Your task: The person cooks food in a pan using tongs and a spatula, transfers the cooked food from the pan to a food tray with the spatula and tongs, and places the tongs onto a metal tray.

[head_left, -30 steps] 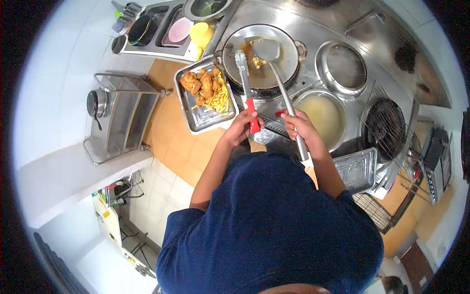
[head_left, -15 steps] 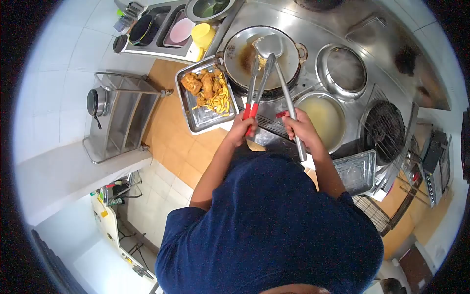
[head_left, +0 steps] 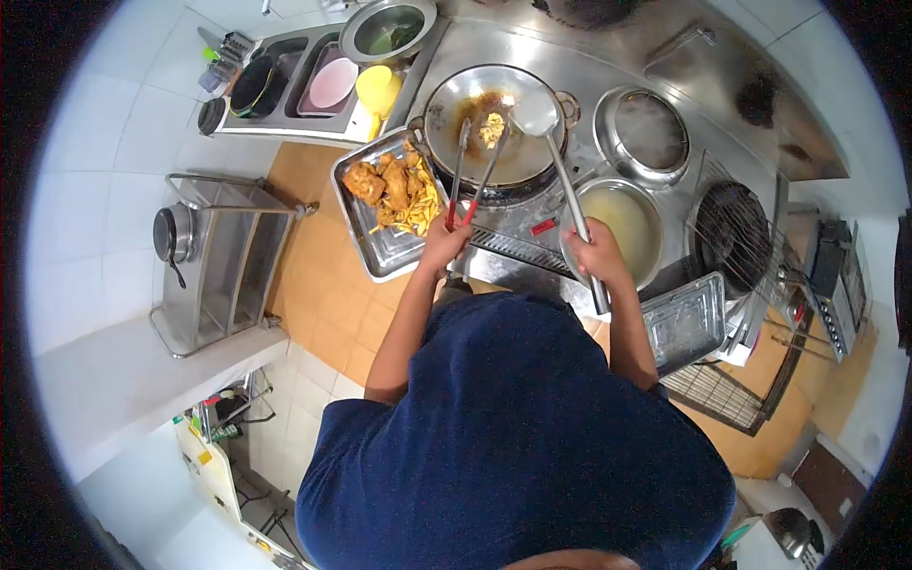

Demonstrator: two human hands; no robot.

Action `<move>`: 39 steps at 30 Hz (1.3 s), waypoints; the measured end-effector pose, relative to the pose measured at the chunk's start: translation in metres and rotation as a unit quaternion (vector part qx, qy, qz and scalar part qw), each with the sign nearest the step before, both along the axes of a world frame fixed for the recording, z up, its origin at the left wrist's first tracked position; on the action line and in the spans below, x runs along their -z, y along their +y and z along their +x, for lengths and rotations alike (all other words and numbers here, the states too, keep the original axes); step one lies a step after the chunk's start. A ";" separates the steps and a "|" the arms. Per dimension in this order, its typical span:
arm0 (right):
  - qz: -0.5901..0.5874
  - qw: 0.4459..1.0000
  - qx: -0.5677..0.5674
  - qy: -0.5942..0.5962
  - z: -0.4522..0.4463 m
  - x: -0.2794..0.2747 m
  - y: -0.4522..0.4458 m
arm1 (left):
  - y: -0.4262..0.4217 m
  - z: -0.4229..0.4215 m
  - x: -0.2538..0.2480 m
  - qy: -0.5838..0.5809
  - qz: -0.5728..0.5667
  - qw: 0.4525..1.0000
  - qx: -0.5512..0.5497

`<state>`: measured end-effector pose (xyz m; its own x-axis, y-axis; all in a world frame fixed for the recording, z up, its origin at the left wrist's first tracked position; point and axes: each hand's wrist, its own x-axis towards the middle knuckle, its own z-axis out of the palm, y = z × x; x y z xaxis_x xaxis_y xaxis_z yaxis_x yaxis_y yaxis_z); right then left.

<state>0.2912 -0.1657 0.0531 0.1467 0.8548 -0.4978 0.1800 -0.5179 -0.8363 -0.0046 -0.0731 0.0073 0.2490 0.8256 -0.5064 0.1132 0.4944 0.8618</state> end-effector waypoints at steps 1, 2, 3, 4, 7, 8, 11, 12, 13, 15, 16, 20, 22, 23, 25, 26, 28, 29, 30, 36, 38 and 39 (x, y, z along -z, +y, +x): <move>0.007 0.999 -0.005 -0.035 0.001 0.000 -0.001 | -0.001 -0.001 0.002 0.009 -0.002 1.000 0.007; 0.014 0.997 -0.010 -0.071 0.002 0.001 -0.003 | -0.001 -0.004 0.004 0.017 -0.005 1.000 0.013; 0.021 0.994 -0.016 -0.105 0.004 0.001 -0.004 | -0.001 -0.006 0.005 0.026 -0.007 0.999 0.018; 0.027 0.991 -0.025 -0.125 0.005 0.001 -0.004 | -0.001 -0.008 0.006 0.024 -0.011 0.999 0.019; 0.045 0.981 -0.055 -0.180 0.011 0.008 0.001 | 0.000 -0.012 0.008 0.011 -0.015 1.000 0.008; 0.049 0.977 -0.066 -0.198 0.014 0.014 0.003 | -0.002 -0.013 0.009 0.000 -0.015 1.000 -0.004; 0.051 0.980 -0.065 -0.183 0.013 0.020 0.004 | -0.007 -0.013 0.008 0.005 -0.004 1.000 -0.013; 0.052 0.983 -0.059 -0.165 0.012 0.020 0.005 | -0.008 -0.014 0.008 0.014 0.002 1.000 -0.012; 0.036 0.988 -0.055 -0.142 0.010 0.024 0.007 | -0.008 -0.017 0.009 -0.007 -0.036 0.999 -0.003; 0.003 0.994 -0.047 -0.097 0.003 0.023 0.009 | -0.010 -0.017 0.009 0.000 -0.033 0.999 -0.006; -0.003 0.995 -0.052 -0.088 0.000 0.018 0.009 | -0.012 -0.018 0.009 0.004 -0.033 0.999 -0.007; 0.003 0.993 -0.051 -0.105 -0.008 0.007 0.009 | -0.015 -0.022 0.008 -0.003 -0.053 0.999 -0.011; 0.026 0.987 -0.052 -0.153 -0.006 0.012 0.007 | -0.017 -0.025 0.010 -0.011 -0.052 0.999 -0.008; 0.041 0.981 -0.059 -0.182 -0.002 0.018 0.009 | -0.017 -0.026 0.010 -0.012 -0.056 0.998 -0.011; 0.059 0.974 -0.064 -0.210 0.002 0.018 0.011 | -0.017 -0.026 0.011 -0.015 -0.063 0.998 -0.016; 0.035 0.980 -0.058 -0.185 0.003 0.018 0.010 | -0.016 -0.025 0.011 -0.015 -0.065 0.998 -0.017; -0.012 0.990 -0.049 -0.135 -0.001 0.010 0.013 | -0.016 -0.024 0.015 -0.015 -0.069 0.997 -0.021; -0.012 0.990 -0.061 -0.130 -0.003 0.012 0.013 | -0.015 -0.024 0.016 -0.019 -0.071 0.997 -0.023; -0.012 0.990 -0.072 -0.125 -0.007 0.014 0.013 | -0.014 -0.023 0.017 -0.024 -0.073 0.997 -0.025; 0.002 0.993 -0.055 -0.100 -0.019 -0.011 0.014 | -0.009 -0.013 0.011 -0.019 -0.065 0.997 -0.025; 0.058 0.977 -0.065 -0.192 -0.010 0.002 0.011 | -0.008 -0.010 0.013 -0.021 -0.059 0.998 -0.023; 0.043 0.981 -0.062 -0.181 -0.007 -0.002 0.012 | -0.007 -0.008 0.015 -0.020 -0.061 0.998 -0.023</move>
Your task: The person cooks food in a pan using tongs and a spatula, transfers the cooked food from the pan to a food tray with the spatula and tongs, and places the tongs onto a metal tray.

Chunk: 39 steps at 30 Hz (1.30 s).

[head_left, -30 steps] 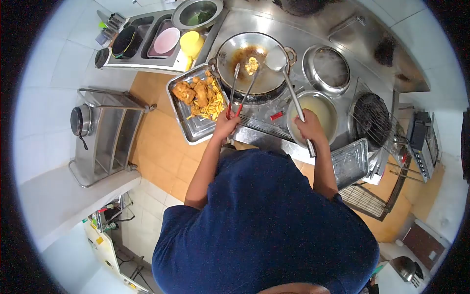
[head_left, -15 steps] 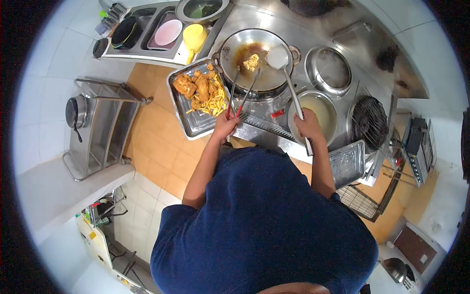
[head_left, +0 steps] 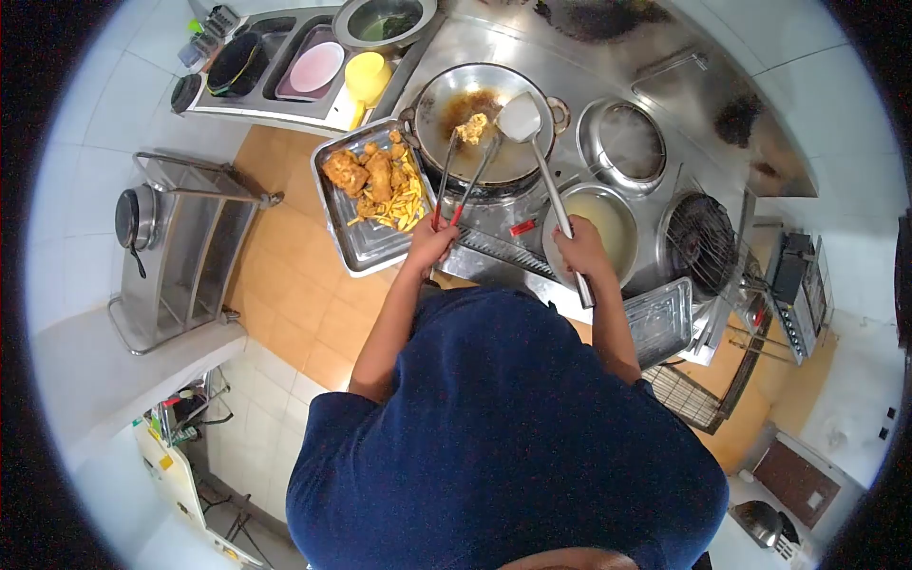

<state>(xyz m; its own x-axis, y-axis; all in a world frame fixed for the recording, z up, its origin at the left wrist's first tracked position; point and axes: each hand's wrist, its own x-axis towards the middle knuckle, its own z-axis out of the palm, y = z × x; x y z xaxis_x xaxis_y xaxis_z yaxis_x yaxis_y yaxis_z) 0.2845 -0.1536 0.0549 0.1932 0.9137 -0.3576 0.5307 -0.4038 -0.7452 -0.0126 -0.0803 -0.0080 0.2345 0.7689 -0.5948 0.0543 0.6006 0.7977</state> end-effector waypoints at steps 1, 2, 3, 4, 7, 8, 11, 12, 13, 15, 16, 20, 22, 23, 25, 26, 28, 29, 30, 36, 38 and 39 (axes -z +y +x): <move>-0.015 1.000 0.006 0.010 0.004 -0.005 0.001 | 0.001 0.002 0.002 0.001 -0.003 1.000 0.000; -0.030 0.999 0.013 0.021 0.007 -0.009 0.003 | 0.003 0.003 0.005 0.002 -0.005 1.000 0.000; -0.042 0.998 0.024 0.051 0.009 -0.007 0.004 | 0.004 0.005 0.005 0.006 0.001 1.000 0.001; -0.055 0.995 0.035 0.081 0.010 -0.004 0.004 | 0.005 0.006 0.004 0.010 0.005 1.000 0.003; -0.083 0.980 0.050 0.172 0.005 -0.003 0.007 | 0.006 0.008 -0.007 0.017 0.014 1.000 -0.009; -0.089 0.974 0.051 0.201 0.001 -0.004 0.010 | 0.006 0.008 -0.011 0.018 0.016 1.000 -0.017; -0.071 0.959 0.038 0.273 -0.011 0.009 0.017 | 0.008 0.004 -0.009 -0.001 0.024 0.999 -0.037; -0.070 0.960 0.030 0.269 -0.015 0.014 0.019 | 0.008 0.002 -0.009 -0.006 0.023 0.999 -0.037; -0.077 0.955 0.032 0.284 -0.018 0.019 0.020 | 0.008 0.000 -0.008 -0.011 0.023 0.999 -0.036; -0.094 0.944 0.036 0.313 -0.024 0.026 0.022 | 0.008 -0.004 -0.008 -0.022 0.017 0.999 -0.033; -0.097 0.943 0.041 0.315 -0.026 0.029 0.022 | 0.007 -0.005 -0.008 -0.028 0.011 0.999 -0.031; -0.098 0.941 0.045 0.322 -0.025 0.028 0.023 | 0.004 -0.006 -0.011 -0.029 0.011 0.999 -0.035; -0.081 0.941 0.044 0.326 -0.022 0.029 0.021 | 0.002 -0.006 -0.015 -0.028 0.009 0.999 -0.036; -0.087 0.941 0.044 0.325 -0.019 0.031 0.021 | 0.002 -0.007 -0.014 -0.027 0.004 0.999 -0.036; -0.097 0.941 0.046 0.322 -0.017 0.031 0.024 | 0.004 -0.006 -0.010 -0.026 -0.004 0.999 -0.035; -0.100 0.939 0.049 0.326 -0.016 0.030 0.024 | 0.005 -0.005 -0.008 -0.031 -0.002 0.999 -0.035; -0.109 0.934 0.056 0.335 -0.018 0.019 0.023 | 0.005 -0.004 -0.005 -0.042 0.000 0.999 -0.035; -0.107 0.936 0.044 0.331 -0.016 0.025 0.023 | 0.005 -0.003 -0.003 -0.039 0.001 0.999 -0.032; -0.107 0.938 0.033 0.328 -0.016 0.031 0.023 | 0.005 -0.002 -0.003 -0.036 0.000 0.999 -0.028; -0.091 0.939 0.024 0.330 -0.019 0.037 0.017 | 0.006 -0.002 -0.009 -0.052 -0.010 0.998 -0.031; -0.087 0.940 0.020 0.330 -0.018 0.041 0.013 | 0.008 -0.002 -0.011 -0.046 -0.015 0.998 -0.030; -0.085 0.940 0.018 0.331 -0.018 0.044 0.012 | 0.009 0.000 -0.011 -0.045 -0.017 0.998 -0.027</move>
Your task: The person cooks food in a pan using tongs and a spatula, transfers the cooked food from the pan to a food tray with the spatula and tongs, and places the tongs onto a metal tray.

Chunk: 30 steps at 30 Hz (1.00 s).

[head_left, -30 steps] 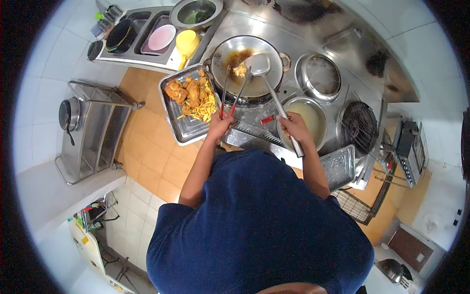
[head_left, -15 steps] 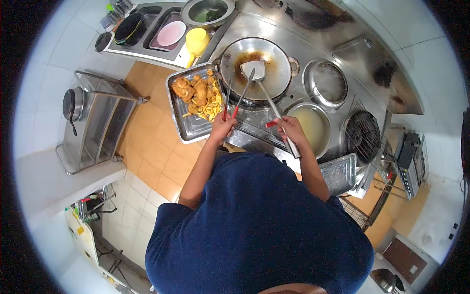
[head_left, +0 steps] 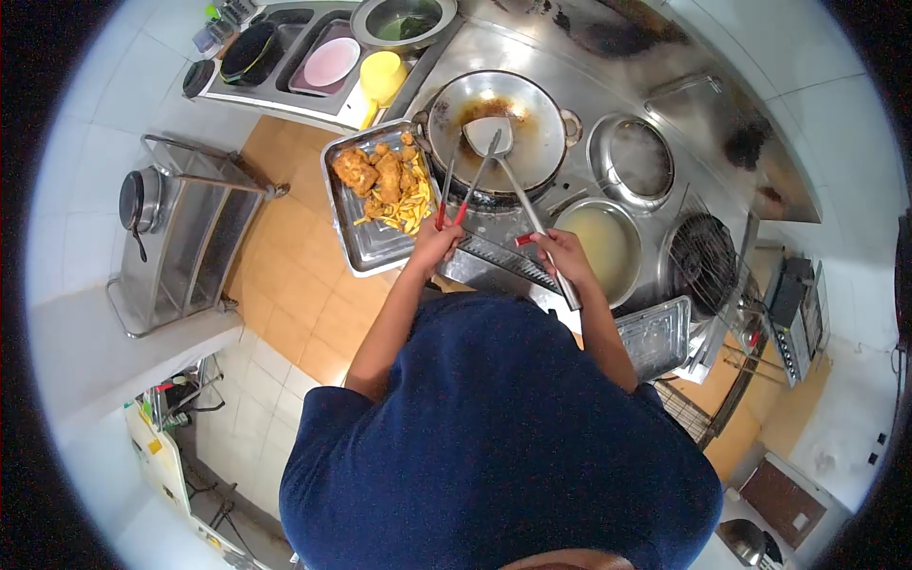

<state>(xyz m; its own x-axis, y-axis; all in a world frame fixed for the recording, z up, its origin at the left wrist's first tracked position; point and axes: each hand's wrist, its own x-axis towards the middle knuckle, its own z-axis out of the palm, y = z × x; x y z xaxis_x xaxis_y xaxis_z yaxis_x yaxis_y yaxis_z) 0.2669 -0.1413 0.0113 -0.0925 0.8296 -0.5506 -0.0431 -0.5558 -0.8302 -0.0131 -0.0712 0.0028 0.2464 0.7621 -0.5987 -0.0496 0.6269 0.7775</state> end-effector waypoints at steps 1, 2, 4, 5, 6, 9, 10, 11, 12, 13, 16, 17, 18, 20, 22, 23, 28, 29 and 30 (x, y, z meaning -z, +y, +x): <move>0.004 1.000 -0.001 0.000 0.001 0.002 0.000 | 0.002 0.002 0.002 0.003 -0.003 1.000 -0.002; -0.002 1.000 0.002 0.003 0.002 0.004 -0.001 | 0.003 0.002 0.004 -0.001 0.001 1.000 0.000; -0.017 1.000 0.008 0.008 -0.002 -0.005 -0.003 | 0.004 0.002 0.006 -0.009 0.008 1.000 0.002; -0.017 1.000 0.009 0.007 -0.003 -0.005 -0.005 | 0.004 0.003 0.007 -0.011 0.009 1.000 0.001; -0.016 1.000 0.011 0.006 -0.003 -0.005 -0.006 | 0.003 0.004 0.006 -0.012 0.010 1.000 0.000; -0.018 1.000 0.011 0.006 -0.003 -0.004 -0.006 | 0.004 0.004 0.004 -0.009 0.014 1.000 -0.001; -0.021 1.000 0.011 0.007 -0.002 -0.003 -0.006 | 0.003 0.004 0.003 -0.007 0.015 1.000 0.001; -0.021 1.000 0.009 0.000 -0.002 -0.003 -0.007 | 0.002 0.005 0.003 -0.005 0.013 1.000 0.003; -0.021 1.000 0.008 -0.007 -0.001 -0.002 -0.007 | 0.002 0.005 0.005 -0.003 0.013 1.000 0.006; -0.020 1.000 0.007 -0.014 -0.001 -0.002 -0.005 | 0.003 0.005 0.006 -0.001 0.014 1.000 0.010; -0.030 0.999 0.009 -0.020 -0.003 -0.002 -0.006 | 0.003 0.006 0.010 0.004 0.020 1.000 0.013; -0.029 0.999 0.008 -0.021 -0.003 -0.002 -0.007 | 0.002 0.005 0.011 -0.001 0.018 1.000 0.014; -0.028 0.999 0.006 -0.023 -0.006 -0.003 -0.007 | 0.000 0.006 0.008 0.011 0.016 1.000 0.022; -0.021 1.000 0.000 -0.021 -0.007 -0.004 -0.003 | 0.000 0.005 0.002 0.039 0.017 0.999 0.034; -0.017 1.000 -0.001 -0.012 -0.009 -0.004 -0.005 | 0.001 0.002 0.001 0.042 0.022 0.998 0.043; -0.020 1.000 -0.013 -0.018 -0.009 -0.002 -0.006 | 0.002 0.000 0.000 0.042 0.017 0.998 0.049; -0.035 0.999 -0.019 -0.031 -0.008 -0.004 -0.003 | 0.005 0.008 -0.005 0.044 -0.008 0.997 0.059; -0.036 0.998 -0.021 -0.036 -0.008 -0.004 -0.003 | 0.006 0.009 -0.006 0.050 -0.011 0.997 0.055; -0.038 0.998 -0.024 -0.042 -0.008 -0.004 -0.004 | 0.005 0.009 -0.008 0.052 -0.015 0.997 0.054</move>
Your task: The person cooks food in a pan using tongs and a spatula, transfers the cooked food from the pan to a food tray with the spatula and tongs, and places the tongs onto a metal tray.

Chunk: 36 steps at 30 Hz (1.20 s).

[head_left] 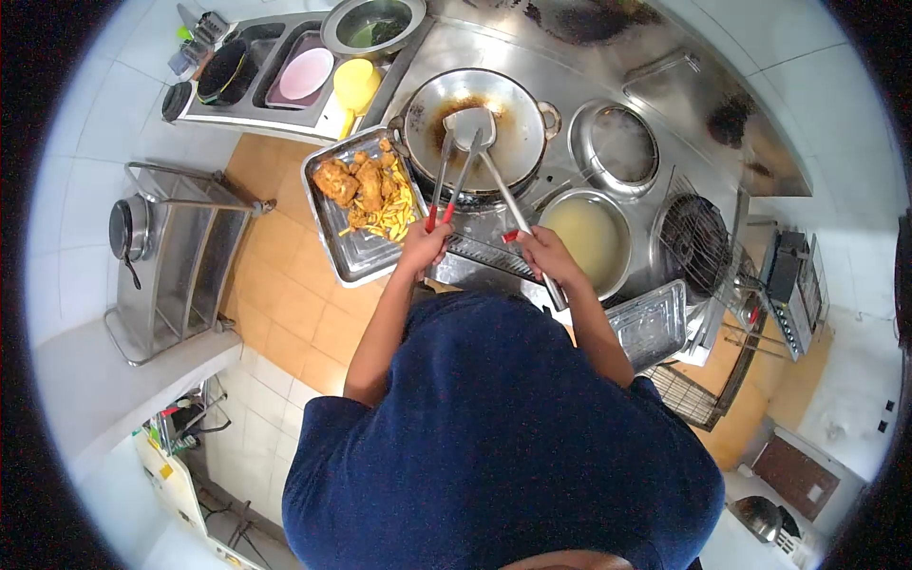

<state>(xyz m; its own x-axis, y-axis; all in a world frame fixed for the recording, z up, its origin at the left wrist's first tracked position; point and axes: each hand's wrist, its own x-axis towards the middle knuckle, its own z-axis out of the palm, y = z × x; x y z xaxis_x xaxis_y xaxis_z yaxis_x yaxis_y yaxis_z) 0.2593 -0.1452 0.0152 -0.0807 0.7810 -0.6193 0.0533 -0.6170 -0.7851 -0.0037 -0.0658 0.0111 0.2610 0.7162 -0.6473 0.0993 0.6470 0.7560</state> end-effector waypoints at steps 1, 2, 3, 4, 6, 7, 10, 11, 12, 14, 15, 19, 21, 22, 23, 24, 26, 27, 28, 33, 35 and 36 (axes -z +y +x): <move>-0.002 1.000 -0.002 -0.006 0.001 0.000 -0.001 | 0.000 0.001 -0.002 0.002 -0.003 1.000 -0.002; 0.000 1.000 0.000 0.000 0.002 0.002 -0.001 | 0.000 0.002 -0.003 0.005 -0.006 1.000 -0.003; 0.002 1.000 0.002 0.007 0.002 0.003 0.001 | -0.001 0.002 -0.002 0.001 -0.003 1.000 -0.004; 0.004 1.000 0.004 0.014 0.002 0.004 0.002 | -0.001 0.001 0.000 -0.002 0.000 1.000 -0.005; -0.001 1.000 -0.011 0.000 0.003 0.005 0.003 | 0.000 0.001 0.003 -0.009 0.005 1.000 -0.007; -0.004 1.000 -0.018 -0.008 0.003 0.005 0.003 | 0.000 0.001 0.003 -0.013 0.006 1.000 -0.007; 0.017 1.000 -0.017 0.010 0.005 0.008 0.004 | 0.000 0.003 0.003 -0.023 0.013 1.000 -0.002; 0.009 1.000 -0.009 0.003 0.006 0.008 0.005 | -0.001 0.002 0.003 -0.026 0.015 1.000 -0.002; 0.000 1.000 -0.001 -0.004 0.005 0.000 0.006 | -0.003 0.000 0.004 -0.032 0.014 0.999 0.000; 0.007 1.000 0.015 -0.013 0.008 -0.013 0.011 | 0.000 -0.004 0.005 -0.049 0.016 0.999 0.001; 0.021 0.999 0.023 -0.014 0.011 -0.019 0.011 | -0.001 -0.006 0.003 -0.040 0.009 0.999 -0.009; 0.043 0.996 0.075 0.001 0.021 -0.043 0.013 | 0.000 -0.012 0.002 -0.077 -0.001 0.997 -0.031; 0.057 0.995 0.084 0.003 0.025 -0.054 0.016 | 0.001 -0.013 0.000 -0.074 -0.007 0.997 -0.036; 0.060 0.995 0.085 0.004 0.026 -0.057 0.017 | 0.001 -0.012 -0.002 -0.070 -0.001 0.997 -0.026; 0.062 0.994 0.086 0.005 0.026 -0.059 0.018 | 0.000 -0.011 -0.004 -0.065 0.004 0.998 -0.016; 0.064 0.994 0.088 0.006 0.026 -0.060 0.018 | -0.001 -0.009 -0.005 -0.061 0.009 0.998 -0.005; 0.063 0.995 0.071 0.001 0.026 -0.051 0.017 | -0.003 -0.007 -0.001 -0.069 0.009 0.998 0.004; 0.063 0.996 0.063 -0.001 0.027 -0.043 0.016 | -0.003 -0.006 0.003 -0.075 0.007 0.997 0.005; 0.060 0.997 0.053 -0.009 0.025 -0.035 0.014 | -0.003 -0.005 0.004 -0.081 0.006 0.997 0.006; 0.012 0.999 0.019 -0.036 0.011 -0.002 0.003 | -0.003 -0.007 0.007 -0.079 0.021 0.997 -0.005; 0.010 0.999 0.021 -0.031 0.006 0.002 0.000 | -0.001 -0.011 0.008 -0.076 0.027 0.997 -0.014; 0.016 0.999 0.012 -0.034 0.005 0.003 0.000 | -0.002 -0.011 0.005 -0.075 0.028 0.997 -0.018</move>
